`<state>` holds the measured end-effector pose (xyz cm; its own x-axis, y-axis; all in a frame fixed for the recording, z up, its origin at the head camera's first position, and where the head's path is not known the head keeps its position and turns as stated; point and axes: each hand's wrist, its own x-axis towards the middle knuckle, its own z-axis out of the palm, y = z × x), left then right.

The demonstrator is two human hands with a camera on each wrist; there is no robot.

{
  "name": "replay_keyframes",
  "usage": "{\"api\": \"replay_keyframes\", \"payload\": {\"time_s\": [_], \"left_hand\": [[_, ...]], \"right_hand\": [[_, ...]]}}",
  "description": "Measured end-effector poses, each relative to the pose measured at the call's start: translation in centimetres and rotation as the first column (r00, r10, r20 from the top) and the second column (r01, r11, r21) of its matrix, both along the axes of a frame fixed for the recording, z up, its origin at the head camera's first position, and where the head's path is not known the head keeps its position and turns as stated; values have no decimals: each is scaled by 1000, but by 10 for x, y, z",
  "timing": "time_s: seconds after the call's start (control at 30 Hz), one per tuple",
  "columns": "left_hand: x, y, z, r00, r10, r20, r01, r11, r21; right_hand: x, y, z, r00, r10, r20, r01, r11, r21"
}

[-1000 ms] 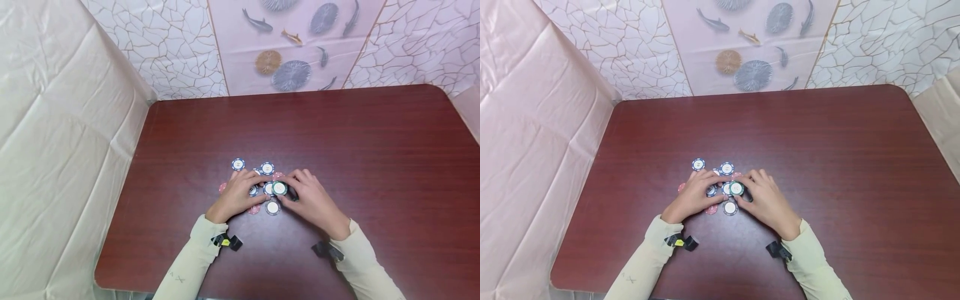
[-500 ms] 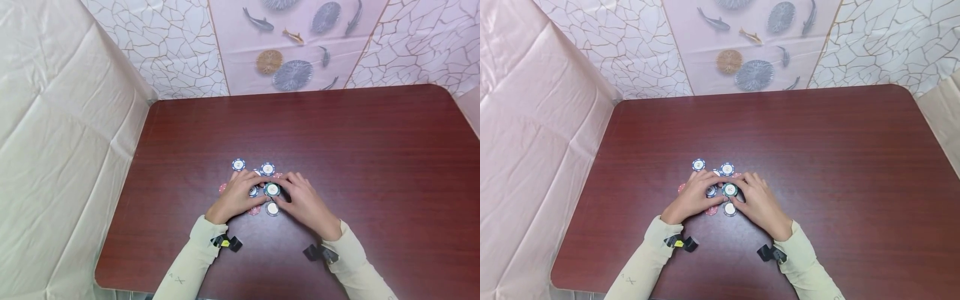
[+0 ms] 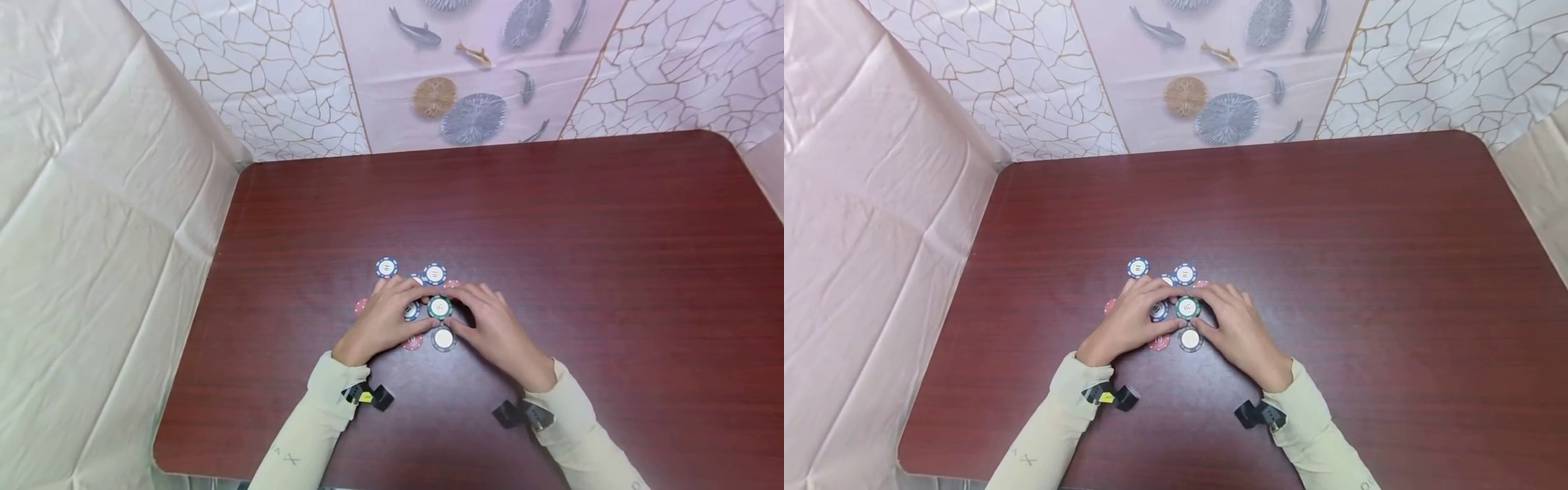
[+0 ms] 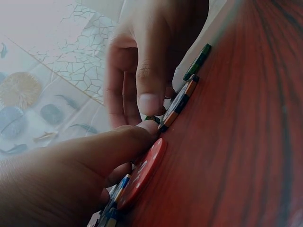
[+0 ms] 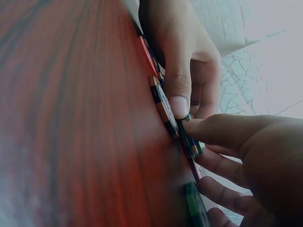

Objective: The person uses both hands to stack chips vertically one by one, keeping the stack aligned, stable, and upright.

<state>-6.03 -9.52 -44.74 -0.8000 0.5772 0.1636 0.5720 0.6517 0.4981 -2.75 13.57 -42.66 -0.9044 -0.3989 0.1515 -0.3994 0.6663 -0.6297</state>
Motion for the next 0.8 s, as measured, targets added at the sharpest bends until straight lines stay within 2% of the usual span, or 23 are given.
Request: {"api": "replay_keyframes", "payload": {"time_s": [0.17, 0.3, 0.63, 0.8], "left_hand": [[0, -2, 0, 1000, 5, 9, -5, 1000, -3], [0, -2, 0, 1000, 3, 7, -4, 1000, 5], [-1, -1, 0, 1000, 16, 17, -16, 1000, 4], [-1, 1, 2, 1000, 11, 26, -12, 1000, 9]], "right_hand": [[0, 3, 1, 999, 15, 28, -13, 997, -76], [2, 10, 7, 999, -32, 19, 34, 990, -133], [20, 31, 25, 988, -149, -49, 141, 979, -144], [33, 37, 27, 979, -203, -16, 199, 969, -143]]}}
